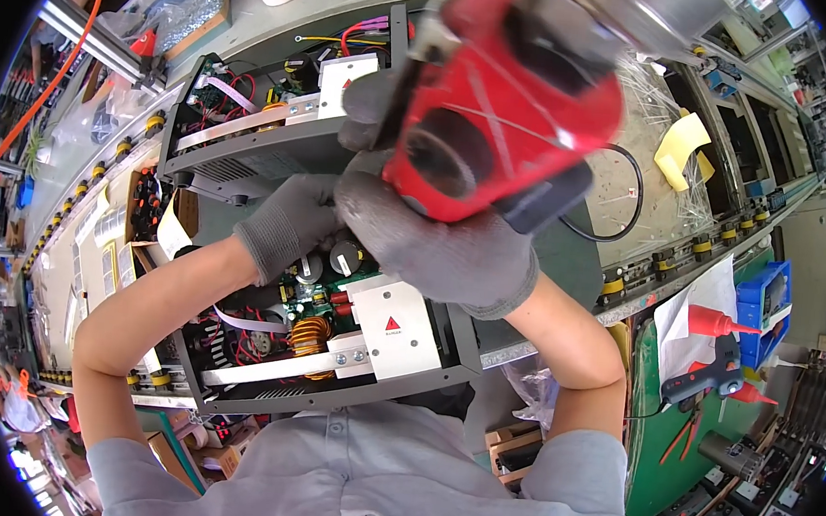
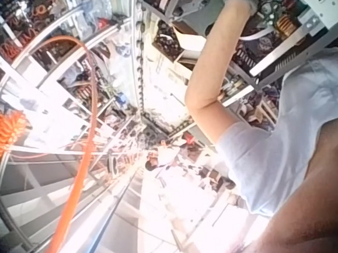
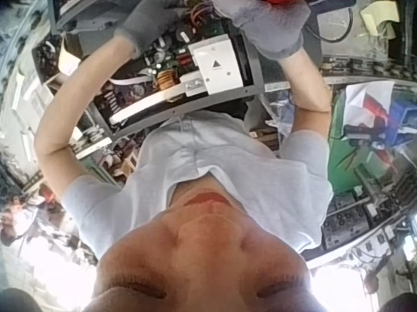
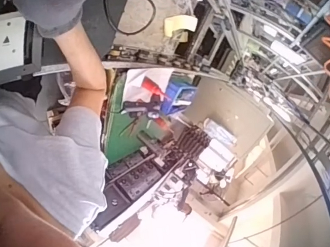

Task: Assembling components and wiring into a metal power inverter chassis on an assembly line.

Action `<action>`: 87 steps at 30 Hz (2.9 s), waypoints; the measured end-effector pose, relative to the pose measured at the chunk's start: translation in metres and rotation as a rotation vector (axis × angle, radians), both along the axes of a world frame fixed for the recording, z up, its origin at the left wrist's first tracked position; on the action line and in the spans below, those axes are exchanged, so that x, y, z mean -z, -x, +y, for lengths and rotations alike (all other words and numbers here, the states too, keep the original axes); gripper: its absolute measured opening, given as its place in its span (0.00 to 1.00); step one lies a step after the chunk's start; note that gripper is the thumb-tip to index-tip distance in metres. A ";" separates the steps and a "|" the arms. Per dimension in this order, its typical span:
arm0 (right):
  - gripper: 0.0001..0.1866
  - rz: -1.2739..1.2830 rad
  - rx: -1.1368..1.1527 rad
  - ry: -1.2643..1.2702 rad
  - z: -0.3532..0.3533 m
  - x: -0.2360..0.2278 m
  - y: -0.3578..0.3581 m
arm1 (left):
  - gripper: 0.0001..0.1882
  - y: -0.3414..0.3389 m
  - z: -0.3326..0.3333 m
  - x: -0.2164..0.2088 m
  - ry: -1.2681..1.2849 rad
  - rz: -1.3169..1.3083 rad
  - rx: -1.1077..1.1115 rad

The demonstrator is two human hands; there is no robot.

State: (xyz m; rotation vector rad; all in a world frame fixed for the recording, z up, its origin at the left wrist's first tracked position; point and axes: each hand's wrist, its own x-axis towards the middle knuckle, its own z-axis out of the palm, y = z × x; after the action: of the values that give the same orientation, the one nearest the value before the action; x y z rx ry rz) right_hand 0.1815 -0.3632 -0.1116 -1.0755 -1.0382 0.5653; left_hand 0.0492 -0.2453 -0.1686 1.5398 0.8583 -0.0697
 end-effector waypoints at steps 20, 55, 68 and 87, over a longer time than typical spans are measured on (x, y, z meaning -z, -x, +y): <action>0.20 -0.549 -0.066 0.078 0.029 -0.005 0.007 | 0.13 -0.001 0.032 0.091 -0.061 -0.304 0.081; 0.19 -0.266 0.017 0.034 0.021 -0.002 0.013 | 0.13 -0.008 0.014 0.017 -0.569 0.051 0.367; 0.25 0.103 -0.200 -0.507 0.007 -0.066 -0.012 | 0.16 0.043 0.030 -0.051 0.552 -0.380 -0.213; 0.26 0.368 -0.328 -0.692 0.057 -0.045 -0.019 | 0.14 0.051 0.048 -0.037 0.648 -0.599 -0.246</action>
State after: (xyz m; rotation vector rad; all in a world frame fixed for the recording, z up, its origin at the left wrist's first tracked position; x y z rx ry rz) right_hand 0.2007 -0.3059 -0.0671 -0.1819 -0.9756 0.5748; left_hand -0.0019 -0.1976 -0.1314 0.7673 0.4635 0.2604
